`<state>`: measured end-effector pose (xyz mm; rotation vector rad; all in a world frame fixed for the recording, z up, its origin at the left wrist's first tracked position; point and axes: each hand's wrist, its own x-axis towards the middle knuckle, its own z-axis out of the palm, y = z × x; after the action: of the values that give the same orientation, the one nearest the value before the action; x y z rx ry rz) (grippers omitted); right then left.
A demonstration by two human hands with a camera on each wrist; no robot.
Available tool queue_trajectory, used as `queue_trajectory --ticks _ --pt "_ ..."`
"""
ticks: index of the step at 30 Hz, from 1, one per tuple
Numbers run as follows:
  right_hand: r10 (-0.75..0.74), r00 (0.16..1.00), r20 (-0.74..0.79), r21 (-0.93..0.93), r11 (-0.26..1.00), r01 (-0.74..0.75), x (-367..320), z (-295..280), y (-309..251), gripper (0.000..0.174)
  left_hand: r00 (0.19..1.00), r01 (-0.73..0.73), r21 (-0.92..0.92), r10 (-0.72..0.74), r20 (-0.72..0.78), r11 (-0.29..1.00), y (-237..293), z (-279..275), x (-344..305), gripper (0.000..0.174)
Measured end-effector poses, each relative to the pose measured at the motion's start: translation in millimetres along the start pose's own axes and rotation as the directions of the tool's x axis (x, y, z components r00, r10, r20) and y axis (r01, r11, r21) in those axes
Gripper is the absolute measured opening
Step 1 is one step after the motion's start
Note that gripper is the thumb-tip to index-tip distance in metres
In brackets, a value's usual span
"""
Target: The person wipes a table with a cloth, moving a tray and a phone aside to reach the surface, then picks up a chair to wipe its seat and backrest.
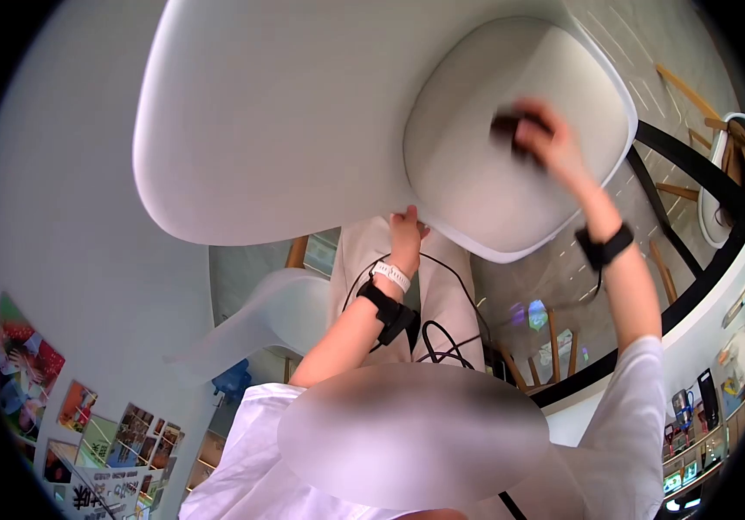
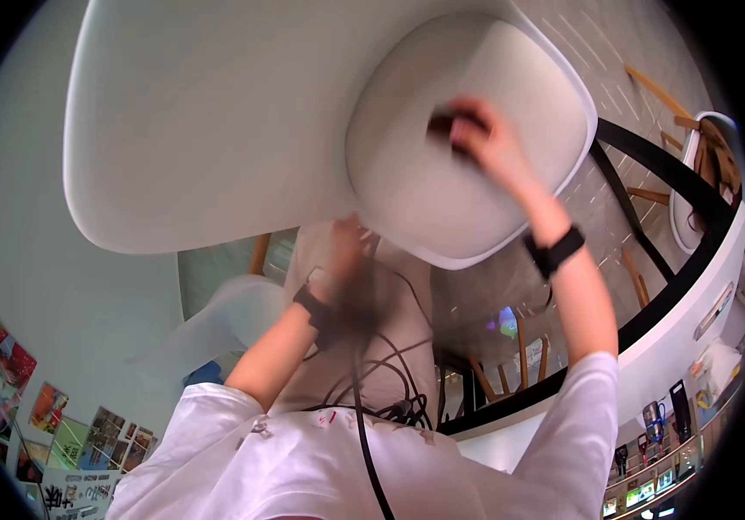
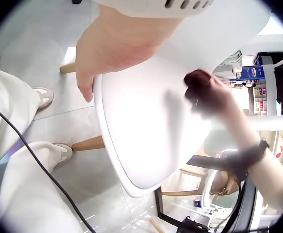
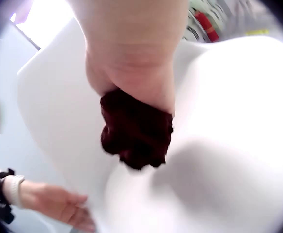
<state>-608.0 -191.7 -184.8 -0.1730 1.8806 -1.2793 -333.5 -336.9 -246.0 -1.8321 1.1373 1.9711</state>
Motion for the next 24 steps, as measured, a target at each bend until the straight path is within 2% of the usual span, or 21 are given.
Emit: queue_trajectory --ticks 1,2,3,4,5,6,7,8,9,10,11,12,14,15,17,18,19,20,21,23,24 --pt "-0.384 0.908 -0.168 -0.281 0.902 0.329 46 -24 14 0.034 0.999 0.020 -0.015 -0.020 -0.047 1.000 2 7 -5 0.022" --pt "-0.697 0.649 -0.306 -0.643 0.654 0.399 92 -47 27 0.036 0.995 0.040 -0.032 -0.043 -0.093 0.999 13 17 -12 0.020" --pt "-0.799 0.515 -0.311 -0.791 0.518 0.326 127 -64 29 0.033 0.988 0.056 -0.048 -0.062 -0.139 0.997 18 23 -16 0.019" --pt "-0.676 0.587 -0.446 -0.730 0.654 0.199 151 -74 42 0.033 0.991 0.071 -0.057 -0.077 -0.113 0.996 15 22 -13 0.019" --pt "-0.615 0.509 -0.602 -0.628 0.758 0.174 152 -46 25 0.014 0.992 0.083 -0.064 -0.089 -0.087 0.994 11 20 -8 0.020" --pt "-0.694 0.408 -0.593 -0.734 0.674 0.080 157 -23 24 0.015 0.993 0.095 -0.069 -0.099 -0.064 0.993 11 16 -4 0.020" --pt "-0.661 0.476 -0.580 -0.731 0.681 0.054 148 8 11 0.016 0.993 0.065 -0.054 -0.070 -0.093 0.996 13 17 -4 0.020" --pt "-0.733 0.562 -0.384 -0.725 0.616 0.308 139 27 20 0.024 0.992 0.037 -0.040 -0.041 -0.117 0.999 15 16 -13 0.021" --pt "-0.779 0.553 -0.295 -0.764 0.540 0.354 132 65 45 0.018 0.990 0.013 -0.024 -0.016 -0.138 1.000 16 19 -18 0.021" --pt "-0.742 0.623 -0.249 -0.725 0.569 0.389 104 100 55 0.022 0.991 0.035 -0.027 -0.038 -0.130 0.999 16 19 -17 0.021" --pt "-0.692 0.714 -0.107 -0.678 0.576 0.457 77 122 68 0.028 0.991 0.055 -0.032 -0.058 -0.120 0.998 15 17 -15 0.022" --pt "-0.695 0.719 0.014 -0.658 0.535 0.530 52 143 85 0.033 0.991 0.074 -0.037 -0.078 -0.111 0.997 14 16 -11 0.022" --pt "-0.594 0.782 0.186 -0.629 0.539 0.560 2 149 75 0.033 0.993 0.086 -0.020 -0.087 -0.079 0.996 11 14 -8 0.021" --pt "-0.594 0.770 0.231 -0.683 0.465 0.564 12 141 74 0.033 0.994 0.090 -0.004 -0.090 -0.065 0.996 7 10 -3 0.021" --pt "-0.576 0.757 0.308 -0.768 0.320 0.555 45 109 76 0.033 0.985 -0.085 0.176 0.109 -0.131 0.981 -26 10 14 0.020" --pt "-0.511 0.847 0.148 -0.856 0.363 0.369 70 83 62 0.031 0.977 -0.116 0.168 0.143 -0.159 0.979 -33 11 17 0.019" --pt "-0.556 0.831 -0.031 -0.878 0.412 0.244 94 52 51 0.030 0.966 -0.147 0.163 0.177 -0.188 0.976 -40 13 19 0.018" --pt "-0.681 0.708 -0.189 -0.867 0.455 0.206 111 25 40 0.028 0.954 -0.178 0.159 0.210 -0.216 0.971 -47 15 22 0.017" --pt "-0.640 0.711 -0.290 -0.846 0.519 0.122 112 16 24 0.028 0.958 -0.114 0.157 0.151 -0.246 0.981 -23 24 4 0.017" --pt "-0.659 0.697 -0.283 -0.844 0.516 0.145 105 39 40 0.028 0.933 -0.054 0.093 0.084 -0.349 0.994 1 39 -7 0.015" --pt "-0.670 0.686 -0.282 -0.845 0.512 0.153 98 57 52 0.028 0.938 -0.018 0.091 0.048 -0.343 0.996 3 39 -10 0.015"
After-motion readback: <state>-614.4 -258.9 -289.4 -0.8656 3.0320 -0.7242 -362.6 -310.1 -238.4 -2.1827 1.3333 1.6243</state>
